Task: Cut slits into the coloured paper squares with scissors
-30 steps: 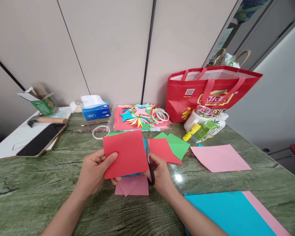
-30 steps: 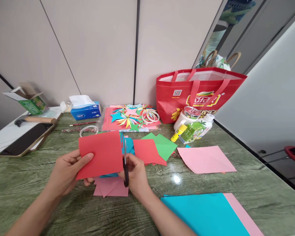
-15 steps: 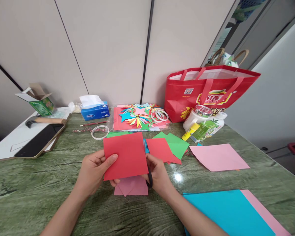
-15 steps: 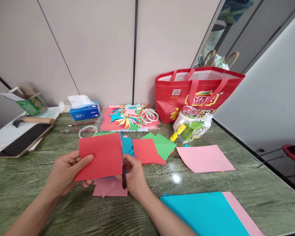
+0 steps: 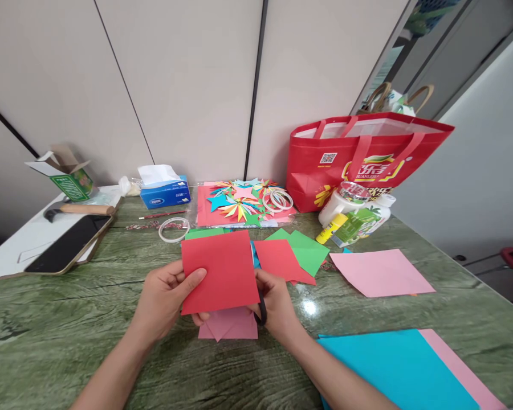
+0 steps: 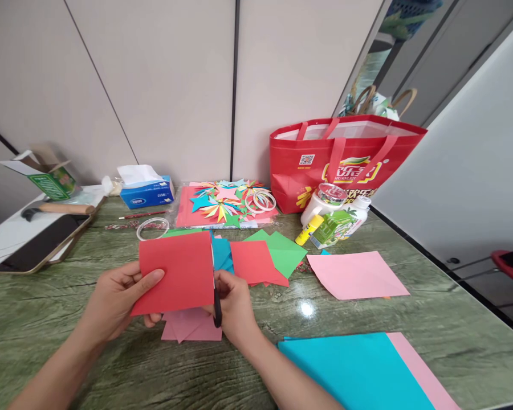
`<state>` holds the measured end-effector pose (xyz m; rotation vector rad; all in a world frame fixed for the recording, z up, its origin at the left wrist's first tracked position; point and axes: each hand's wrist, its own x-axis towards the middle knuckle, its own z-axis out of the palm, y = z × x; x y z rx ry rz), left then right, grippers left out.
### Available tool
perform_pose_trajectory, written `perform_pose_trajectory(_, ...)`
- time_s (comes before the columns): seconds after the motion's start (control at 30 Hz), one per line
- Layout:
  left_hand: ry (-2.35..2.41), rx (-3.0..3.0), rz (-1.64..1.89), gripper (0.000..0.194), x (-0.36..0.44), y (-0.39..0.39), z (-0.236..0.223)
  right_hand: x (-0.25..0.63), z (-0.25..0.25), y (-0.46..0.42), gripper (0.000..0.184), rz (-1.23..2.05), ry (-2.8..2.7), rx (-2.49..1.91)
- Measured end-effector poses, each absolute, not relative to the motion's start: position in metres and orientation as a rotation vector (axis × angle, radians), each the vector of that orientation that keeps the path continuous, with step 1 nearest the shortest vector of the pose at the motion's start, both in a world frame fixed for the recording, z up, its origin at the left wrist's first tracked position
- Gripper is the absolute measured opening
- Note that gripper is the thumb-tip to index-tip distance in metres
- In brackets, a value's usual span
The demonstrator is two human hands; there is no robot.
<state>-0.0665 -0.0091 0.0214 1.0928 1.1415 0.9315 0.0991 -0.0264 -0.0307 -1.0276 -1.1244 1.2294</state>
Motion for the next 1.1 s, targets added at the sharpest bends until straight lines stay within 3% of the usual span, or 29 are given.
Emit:
perform_pose_trajectory(0.73, 1.154, 1.048, 0.865, 0.041, -0.066, -0.010, 0.023, 0.099, -0.021, -0.025, 0.022, 1.271, -1.097, -0.928)
perform_pose_trajectory(1.1, 1.110, 1.062, 0.846, 0.040, -0.067, -0.009, 0.021, 0.099, -0.030, -0.023, 0.017, 1.269, -1.053, -0.945)
